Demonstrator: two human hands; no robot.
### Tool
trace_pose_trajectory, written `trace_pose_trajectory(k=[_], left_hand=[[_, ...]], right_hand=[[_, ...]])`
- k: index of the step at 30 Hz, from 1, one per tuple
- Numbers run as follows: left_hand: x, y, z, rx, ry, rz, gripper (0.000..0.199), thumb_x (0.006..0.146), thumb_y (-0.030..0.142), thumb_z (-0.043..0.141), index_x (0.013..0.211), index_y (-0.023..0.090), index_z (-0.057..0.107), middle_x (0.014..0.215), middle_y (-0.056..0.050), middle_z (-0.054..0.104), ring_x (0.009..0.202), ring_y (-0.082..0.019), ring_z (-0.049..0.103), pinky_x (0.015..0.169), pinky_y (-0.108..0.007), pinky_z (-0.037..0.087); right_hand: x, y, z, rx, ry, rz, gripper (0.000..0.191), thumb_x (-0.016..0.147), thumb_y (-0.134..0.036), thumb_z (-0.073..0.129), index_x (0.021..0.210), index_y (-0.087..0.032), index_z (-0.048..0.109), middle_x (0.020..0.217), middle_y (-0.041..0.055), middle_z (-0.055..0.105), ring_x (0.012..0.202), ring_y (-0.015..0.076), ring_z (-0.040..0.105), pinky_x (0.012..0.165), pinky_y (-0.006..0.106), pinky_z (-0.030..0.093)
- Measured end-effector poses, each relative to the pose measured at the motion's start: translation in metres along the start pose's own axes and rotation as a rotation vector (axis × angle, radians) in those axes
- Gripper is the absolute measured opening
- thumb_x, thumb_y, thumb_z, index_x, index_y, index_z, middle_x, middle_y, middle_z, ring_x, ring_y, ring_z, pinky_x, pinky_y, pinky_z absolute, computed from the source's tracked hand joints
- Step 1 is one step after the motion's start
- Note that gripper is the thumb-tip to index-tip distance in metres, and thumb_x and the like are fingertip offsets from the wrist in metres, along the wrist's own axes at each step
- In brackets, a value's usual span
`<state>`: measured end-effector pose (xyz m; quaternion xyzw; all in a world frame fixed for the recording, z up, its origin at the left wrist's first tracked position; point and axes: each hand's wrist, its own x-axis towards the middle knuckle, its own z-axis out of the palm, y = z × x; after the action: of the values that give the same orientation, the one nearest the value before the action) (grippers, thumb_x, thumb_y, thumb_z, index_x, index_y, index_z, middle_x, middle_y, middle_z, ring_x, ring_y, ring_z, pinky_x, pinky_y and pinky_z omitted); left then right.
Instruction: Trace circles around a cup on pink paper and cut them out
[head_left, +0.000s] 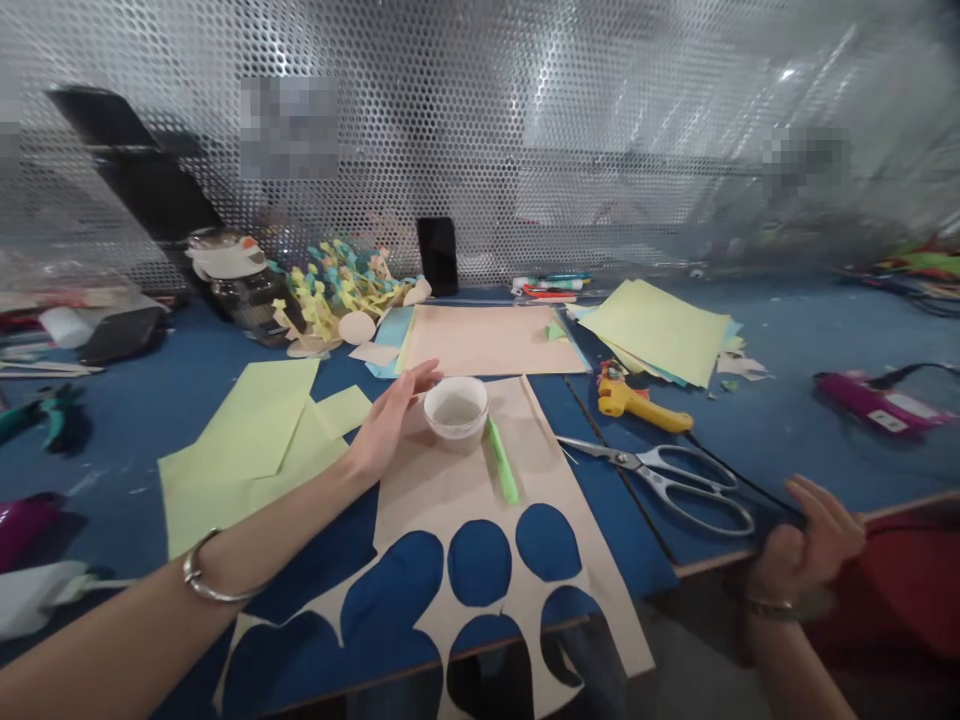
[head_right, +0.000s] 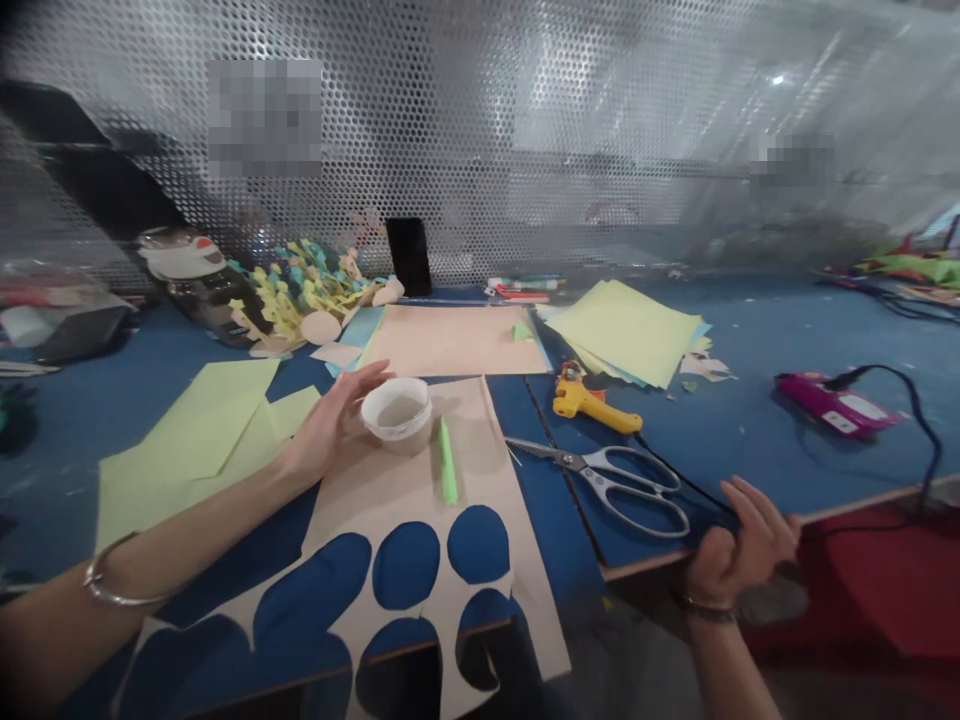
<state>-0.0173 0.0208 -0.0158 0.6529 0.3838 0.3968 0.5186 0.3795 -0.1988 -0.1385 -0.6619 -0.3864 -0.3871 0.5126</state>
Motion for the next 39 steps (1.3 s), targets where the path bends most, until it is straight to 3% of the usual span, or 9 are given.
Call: trace_pose_trajectory(k=[3, 10, 21, 30, 39], left_hand=[[0.000, 0.001, 0.002, 0.004, -0.007, -0.011, 0.059, 0.092, 0.059, 0.029, 0.135, 0.024, 0.046, 0.133, -0.008, 0.054, 0.123, -0.028, 0.048, 0.102, -0.046, 0.039], [0.002, 0.001, 0.008, 0.003, -0.014, 0.008, 0.060, 0.092, 0.059, 0.028, 0.134, 0.022, 0.047, 0.135, -0.009, 0.053, 0.124, -0.029, 0.048, 0.105, -0.048, 0.036], [0.005, 0.004, 0.012, 0.008, 0.012, -0.021, 0.065, 0.090, 0.063, 0.026, 0.135, 0.021, 0.046, 0.137, -0.010, 0.051, 0.124, -0.031, 0.048, 0.100, -0.049, 0.041], [0.005, 0.008, 0.015, -0.006, 0.048, -0.049, 0.061, 0.090, 0.061, 0.031, 0.132, 0.021, 0.050, 0.136, -0.008, 0.053, 0.127, -0.030, 0.046, 0.104, -0.046, 0.038], [0.006, 0.007, 0.015, -0.010, 0.044, -0.059, 0.064, 0.089, 0.063, 0.030, 0.133, 0.020, 0.048, 0.138, -0.009, 0.051, 0.125, -0.030, 0.047, 0.103, -0.045, 0.039]], right_hand=[[0.004, -0.001, 0.017, 0.059, 0.155, -0.181, 0.043, 0.081, -0.040, 0.035, 0.100, -0.022, 0.069, 0.092, 0.0104, 0.070, 0.092, 0.0330, 0.064, 0.092, 0.058, 0.039], [0.000, -0.001, 0.019, 0.063, 0.200, -0.215, 0.049, 0.082, -0.027, 0.029, 0.103, -0.023, 0.073, 0.098, 0.0085, 0.072, 0.098, 0.0282, 0.064, 0.100, 0.056, 0.034], [0.001, -0.011, 0.015, 0.071, 0.127, -0.182, 0.052, 0.082, -0.025, 0.026, 0.103, -0.016, 0.072, 0.101, 0.0115, 0.070, 0.102, 0.0290, 0.062, 0.103, 0.054, 0.030], [0.002, -0.014, 0.011, -0.035, 0.044, -0.094, 0.048, 0.080, -0.024, 0.026, 0.099, -0.018, 0.069, 0.101, 0.0102, 0.069, 0.101, 0.0270, 0.062, 0.103, 0.056, 0.030], [0.003, -0.016, 0.011, 0.003, 0.062, -0.141, 0.050, 0.081, -0.025, 0.025, 0.105, -0.017, 0.068, 0.102, 0.0100, 0.068, 0.101, 0.0262, 0.060, 0.103, 0.056, 0.029]])
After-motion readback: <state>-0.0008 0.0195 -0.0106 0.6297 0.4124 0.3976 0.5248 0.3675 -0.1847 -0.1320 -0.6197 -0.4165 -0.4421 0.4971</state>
